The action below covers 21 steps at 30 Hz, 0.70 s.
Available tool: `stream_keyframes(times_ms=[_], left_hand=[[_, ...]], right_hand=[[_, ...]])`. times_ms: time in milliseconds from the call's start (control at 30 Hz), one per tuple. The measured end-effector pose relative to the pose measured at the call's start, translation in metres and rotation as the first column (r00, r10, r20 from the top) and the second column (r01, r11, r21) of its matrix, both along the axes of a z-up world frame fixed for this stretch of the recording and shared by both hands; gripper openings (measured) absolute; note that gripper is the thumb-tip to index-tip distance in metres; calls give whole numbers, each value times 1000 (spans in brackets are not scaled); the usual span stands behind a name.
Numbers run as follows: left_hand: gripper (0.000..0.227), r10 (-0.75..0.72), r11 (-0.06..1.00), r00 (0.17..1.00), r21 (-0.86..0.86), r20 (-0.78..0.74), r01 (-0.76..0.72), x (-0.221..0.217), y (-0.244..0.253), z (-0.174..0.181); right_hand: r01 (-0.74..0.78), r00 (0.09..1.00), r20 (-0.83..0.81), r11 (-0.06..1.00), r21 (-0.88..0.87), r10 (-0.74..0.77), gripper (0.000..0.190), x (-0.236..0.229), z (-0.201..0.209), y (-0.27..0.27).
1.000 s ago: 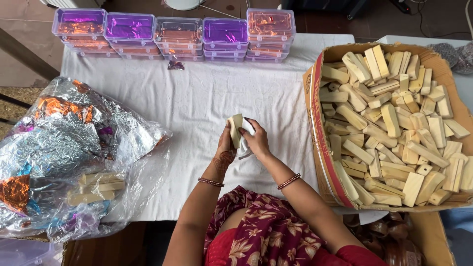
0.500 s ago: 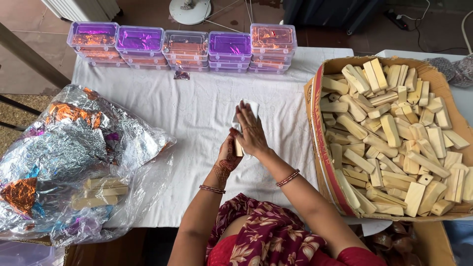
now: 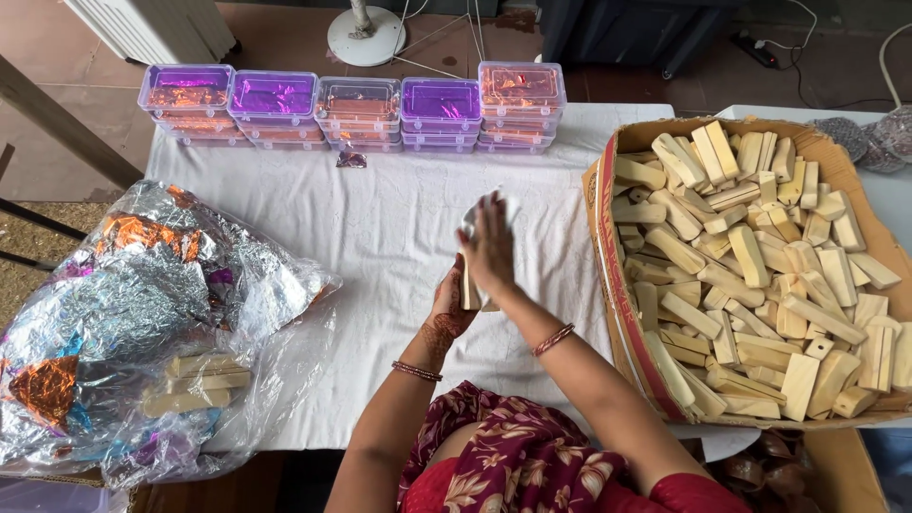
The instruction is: Wrapping small wooden blocks in paper and organizing them.
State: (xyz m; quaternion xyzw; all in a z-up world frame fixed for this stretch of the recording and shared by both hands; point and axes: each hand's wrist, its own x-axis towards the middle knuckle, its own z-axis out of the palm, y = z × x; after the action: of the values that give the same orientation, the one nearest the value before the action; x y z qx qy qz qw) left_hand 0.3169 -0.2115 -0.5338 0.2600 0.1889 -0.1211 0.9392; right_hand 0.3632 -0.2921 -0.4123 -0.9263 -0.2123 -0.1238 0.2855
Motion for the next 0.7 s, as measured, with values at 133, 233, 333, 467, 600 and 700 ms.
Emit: stream_keyframes(times_ms=[133,233,333,467,600,700], left_hand=[[54,184,970,977,-178,104,-164,5,14,33],[57,222,969,973,-119,54,-215,-2,25,63],[52,132,991,991,2,-5,-132,4,23,-4],[48,107,994,993,-38,53,-106,-8,13,16],[50,253,963,967,-97,-13,-253,-16,24,48],[56,323,932,946,-184,31,-313,-11,31,36]], right_hand=[[-151,987,-66,981,-119,144,76,-51,2,0],[-260,966,-41,961,-93,257,75,-55,5,-3],[-210,978,-5,977,35,210,61,-23,-26,-5],[200,922,-383,920,337,-60,37,16,-20,-16],[582,673,-738,579,571,51,34,9,-24,-34],[679,467,-814,449,581,347,29,-15,-33,-37]])
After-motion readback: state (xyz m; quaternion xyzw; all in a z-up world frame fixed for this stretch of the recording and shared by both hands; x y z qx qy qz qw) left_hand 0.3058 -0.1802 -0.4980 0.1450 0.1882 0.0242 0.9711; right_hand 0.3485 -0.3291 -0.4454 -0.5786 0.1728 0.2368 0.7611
